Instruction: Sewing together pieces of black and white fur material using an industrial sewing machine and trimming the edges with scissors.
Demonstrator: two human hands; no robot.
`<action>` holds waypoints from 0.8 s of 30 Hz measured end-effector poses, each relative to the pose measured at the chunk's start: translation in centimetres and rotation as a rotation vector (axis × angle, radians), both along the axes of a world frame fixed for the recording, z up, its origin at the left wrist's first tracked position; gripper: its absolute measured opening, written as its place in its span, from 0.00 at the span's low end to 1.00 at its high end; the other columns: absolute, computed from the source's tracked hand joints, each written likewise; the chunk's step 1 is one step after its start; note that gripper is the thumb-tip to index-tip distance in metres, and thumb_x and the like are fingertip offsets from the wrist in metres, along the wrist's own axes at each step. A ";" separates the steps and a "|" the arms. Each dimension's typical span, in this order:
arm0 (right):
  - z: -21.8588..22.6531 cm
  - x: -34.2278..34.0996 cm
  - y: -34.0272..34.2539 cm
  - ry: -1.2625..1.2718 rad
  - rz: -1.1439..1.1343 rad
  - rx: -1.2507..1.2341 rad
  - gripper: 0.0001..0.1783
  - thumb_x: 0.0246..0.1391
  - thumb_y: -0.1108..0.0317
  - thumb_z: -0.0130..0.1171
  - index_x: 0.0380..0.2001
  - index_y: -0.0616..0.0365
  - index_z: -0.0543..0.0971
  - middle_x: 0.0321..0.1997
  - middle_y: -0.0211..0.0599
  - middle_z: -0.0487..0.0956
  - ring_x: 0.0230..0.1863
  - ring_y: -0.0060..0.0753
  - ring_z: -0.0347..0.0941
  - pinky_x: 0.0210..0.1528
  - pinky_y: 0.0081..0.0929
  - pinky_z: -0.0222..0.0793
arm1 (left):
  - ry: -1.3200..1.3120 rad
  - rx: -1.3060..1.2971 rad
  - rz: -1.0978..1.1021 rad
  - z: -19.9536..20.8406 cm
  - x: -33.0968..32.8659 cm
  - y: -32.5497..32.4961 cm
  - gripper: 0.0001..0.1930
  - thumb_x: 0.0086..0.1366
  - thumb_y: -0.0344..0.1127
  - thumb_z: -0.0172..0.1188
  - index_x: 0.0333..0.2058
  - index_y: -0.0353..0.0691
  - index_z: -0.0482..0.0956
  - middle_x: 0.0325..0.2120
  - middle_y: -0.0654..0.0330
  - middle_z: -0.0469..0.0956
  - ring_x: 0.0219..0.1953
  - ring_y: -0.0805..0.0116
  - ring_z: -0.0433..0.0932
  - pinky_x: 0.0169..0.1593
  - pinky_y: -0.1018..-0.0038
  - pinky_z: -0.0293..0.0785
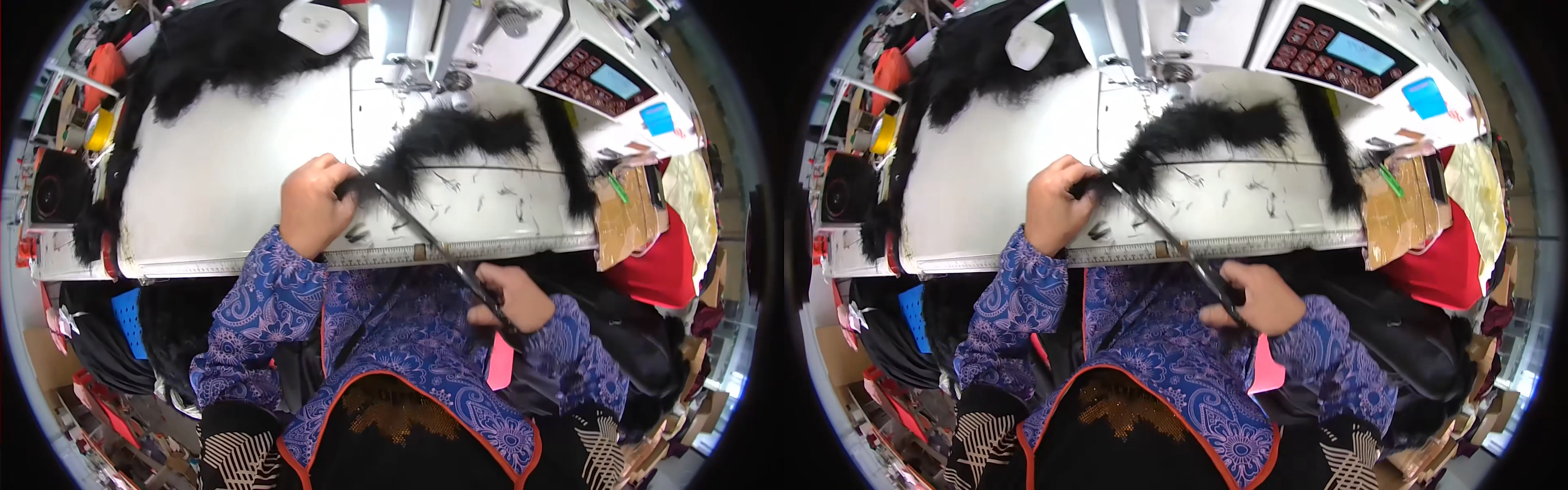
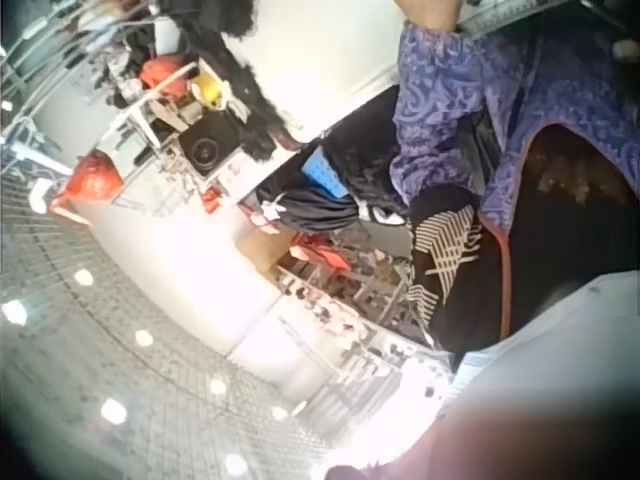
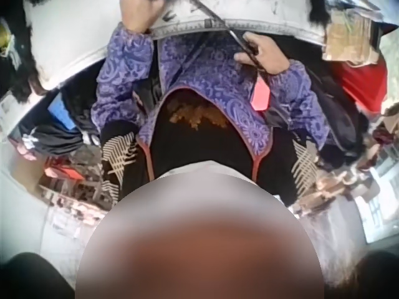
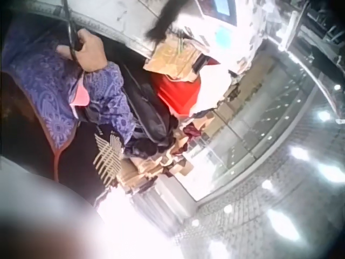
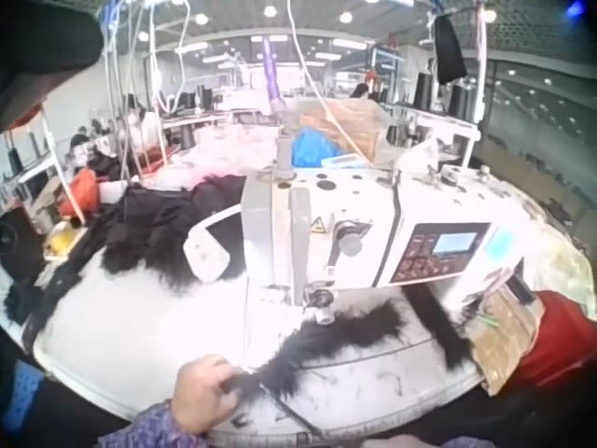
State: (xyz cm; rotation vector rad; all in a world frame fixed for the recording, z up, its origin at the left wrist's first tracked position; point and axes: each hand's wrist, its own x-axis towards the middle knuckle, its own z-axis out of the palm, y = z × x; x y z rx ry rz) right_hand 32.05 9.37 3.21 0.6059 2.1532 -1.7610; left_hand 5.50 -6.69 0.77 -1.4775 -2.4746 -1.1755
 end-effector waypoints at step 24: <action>13.5 -1.6 8.9 0.388 0.002 0.491 0.46 0.19 0.26 0.69 0.24 0.60 0.71 0.18 0.24 0.68 0.20 0.21 0.64 0.23 0.20 0.55 | -0.063 0.028 0.051 -0.3 -0.7 0.2 0.09 0.45 0.21 0.60 0.29 0.34 0.78 0.25 0.53 0.74 0.28 0.57 0.76 0.32 0.73 0.72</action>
